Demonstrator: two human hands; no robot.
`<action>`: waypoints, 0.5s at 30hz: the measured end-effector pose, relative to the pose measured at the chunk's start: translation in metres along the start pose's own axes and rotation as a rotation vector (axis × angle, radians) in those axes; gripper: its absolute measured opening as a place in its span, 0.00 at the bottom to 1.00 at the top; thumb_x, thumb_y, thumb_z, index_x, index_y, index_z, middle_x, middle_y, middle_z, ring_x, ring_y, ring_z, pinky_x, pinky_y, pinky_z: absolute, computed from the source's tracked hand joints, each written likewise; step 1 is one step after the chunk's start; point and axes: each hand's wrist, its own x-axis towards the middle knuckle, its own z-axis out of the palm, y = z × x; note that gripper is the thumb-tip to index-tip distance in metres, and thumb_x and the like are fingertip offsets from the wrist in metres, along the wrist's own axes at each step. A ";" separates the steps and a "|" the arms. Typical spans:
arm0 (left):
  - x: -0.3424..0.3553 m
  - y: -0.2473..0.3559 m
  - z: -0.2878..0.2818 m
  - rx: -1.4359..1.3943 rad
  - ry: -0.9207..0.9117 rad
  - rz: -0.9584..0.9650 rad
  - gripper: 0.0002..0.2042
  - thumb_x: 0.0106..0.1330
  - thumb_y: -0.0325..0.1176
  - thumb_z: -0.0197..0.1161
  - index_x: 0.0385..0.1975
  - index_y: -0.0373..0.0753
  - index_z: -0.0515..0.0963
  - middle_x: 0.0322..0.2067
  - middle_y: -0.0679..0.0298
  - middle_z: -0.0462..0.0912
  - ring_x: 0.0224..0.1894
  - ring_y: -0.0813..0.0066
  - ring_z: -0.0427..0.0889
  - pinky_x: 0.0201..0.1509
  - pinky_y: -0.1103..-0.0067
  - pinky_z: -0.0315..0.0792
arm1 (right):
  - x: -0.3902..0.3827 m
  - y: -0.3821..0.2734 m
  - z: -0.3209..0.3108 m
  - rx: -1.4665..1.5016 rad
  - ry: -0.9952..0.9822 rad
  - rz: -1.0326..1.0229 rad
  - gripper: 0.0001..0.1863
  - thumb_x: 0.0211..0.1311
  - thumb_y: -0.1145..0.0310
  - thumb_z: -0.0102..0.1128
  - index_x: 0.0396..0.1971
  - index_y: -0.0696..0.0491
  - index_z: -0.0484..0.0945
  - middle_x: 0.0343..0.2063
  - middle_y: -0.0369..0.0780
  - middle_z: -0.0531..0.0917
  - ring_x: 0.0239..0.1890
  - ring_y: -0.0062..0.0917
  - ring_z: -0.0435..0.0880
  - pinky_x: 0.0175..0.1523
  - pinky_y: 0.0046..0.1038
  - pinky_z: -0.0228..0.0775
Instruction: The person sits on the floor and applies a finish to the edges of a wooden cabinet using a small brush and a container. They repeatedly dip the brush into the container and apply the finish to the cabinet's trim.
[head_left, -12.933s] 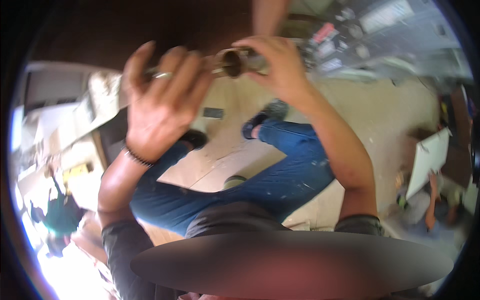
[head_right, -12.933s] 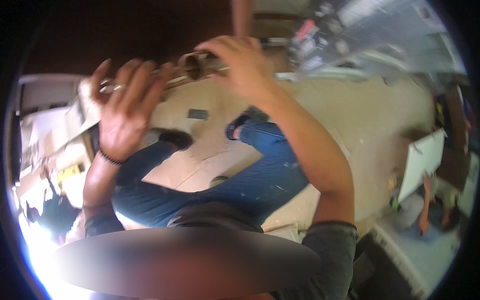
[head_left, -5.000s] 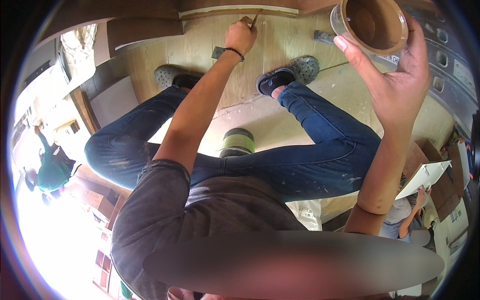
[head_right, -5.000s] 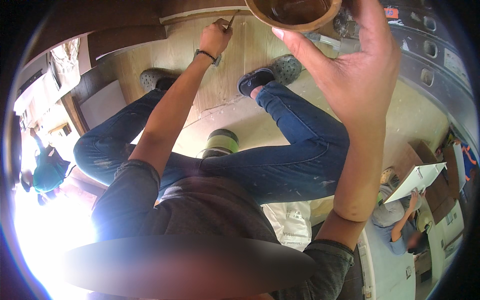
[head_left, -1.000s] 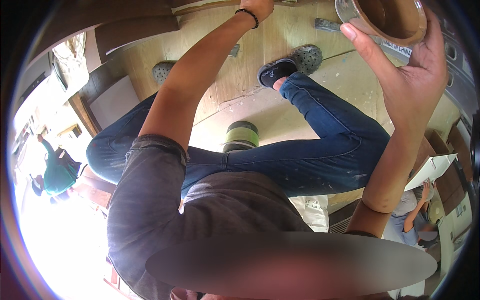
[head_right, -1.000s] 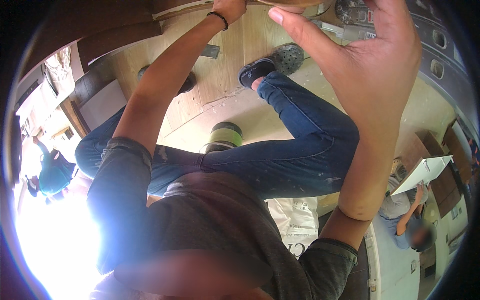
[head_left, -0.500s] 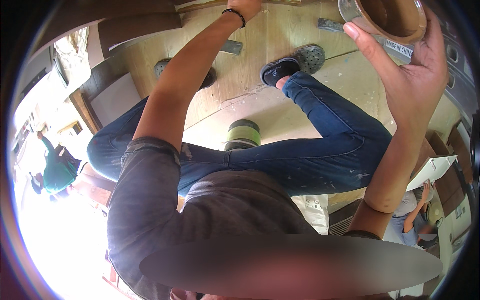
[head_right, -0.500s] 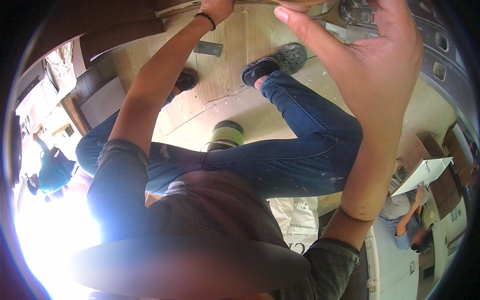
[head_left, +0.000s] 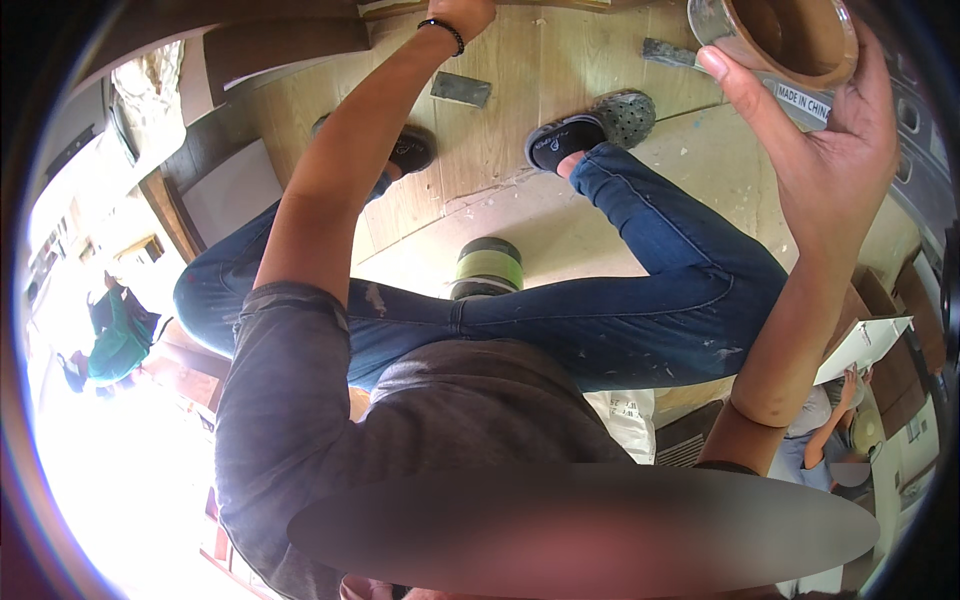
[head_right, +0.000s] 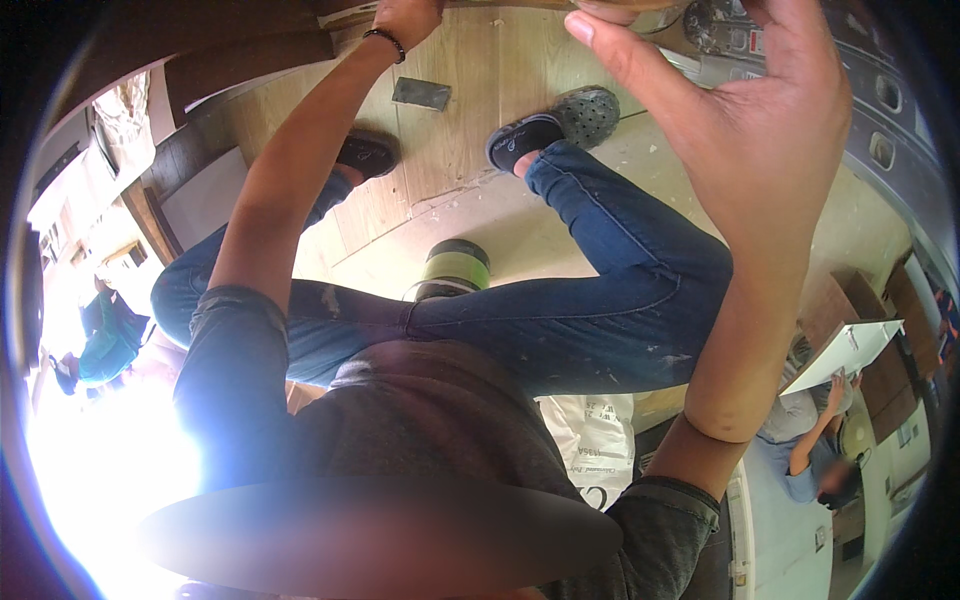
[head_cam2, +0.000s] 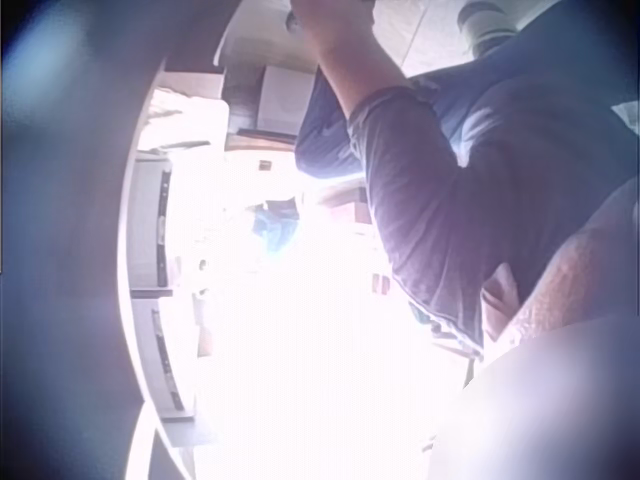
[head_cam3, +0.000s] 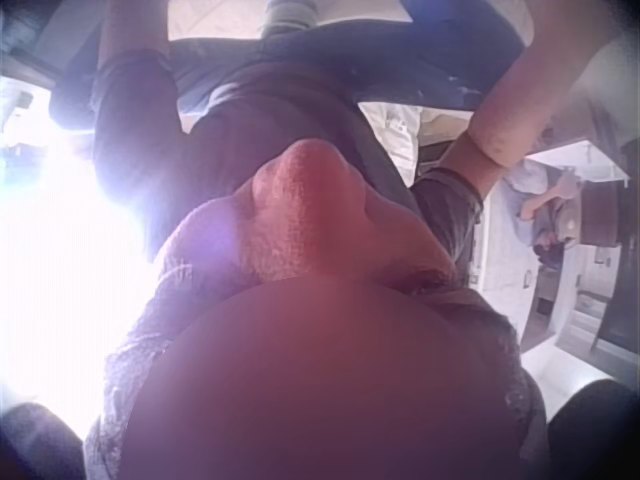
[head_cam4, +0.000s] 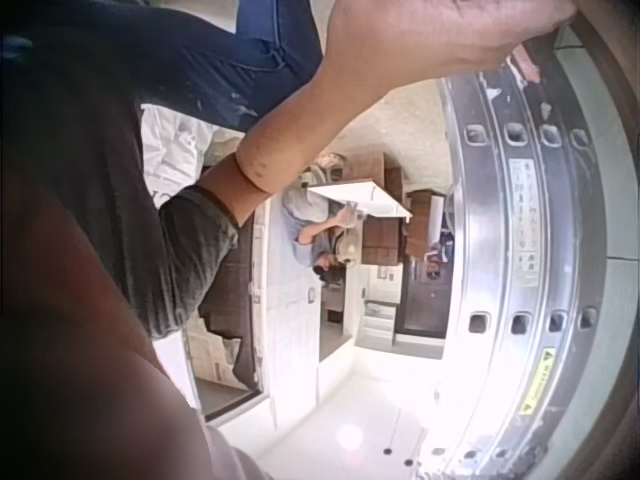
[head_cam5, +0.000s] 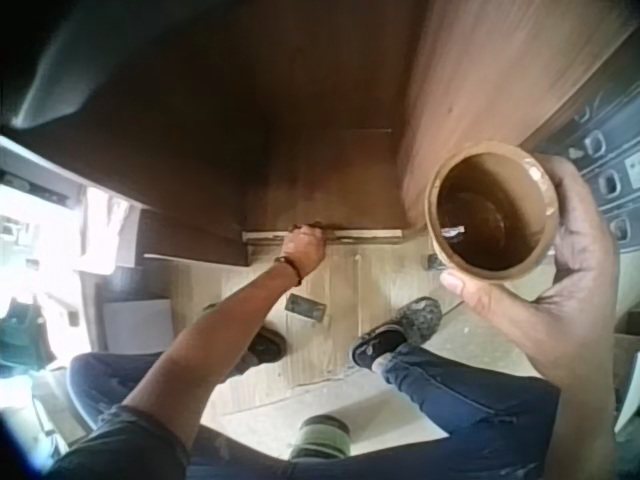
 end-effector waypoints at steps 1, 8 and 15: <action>-0.002 -0.002 -0.003 -0.001 -0.008 -0.009 0.14 0.70 0.36 0.52 0.39 0.38 0.86 0.39 0.47 0.88 0.42 0.50 0.89 0.47 0.60 0.82 | 0.000 0.000 0.000 -0.003 -0.002 0.001 0.35 0.49 0.80 0.76 0.59 0.60 0.71 0.49 0.44 0.85 0.54 0.29 0.86 0.61 0.30 0.79; -0.014 -0.025 -0.015 0.014 -0.025 -0.075 0.15 0.71 0.39 0.54 0.39 0.37 0.85 0.39 0.47 0.88 0.43 0.50 0.89 0.47 0.60 0.82 | 0.001 -0.002 0.000 -0.005 -0.011 0.006 0.36 0.49 0.80 0.77 0.59 0.60 0.71 0.50 0.45 0.85 0.54 0.28 0.86 0.61 0.30 0.78; -0.018 -0.059 -0.010 0.162 0.000 -0.045 0.16 0.72 0.41 0.55 0.39 0.36 0.85 0.39 0.48 0.88 0.43 0.51 0.89 0.47 0.61 0.82 | 0.001 -0.005 0.000 0.006 -0.007 0.023 0.35 0.49 0.80 0.76 0.59 0.61 0.71 0.50 0.44 0.85 0.54 0.28 0.86 0.61 0.30 0.78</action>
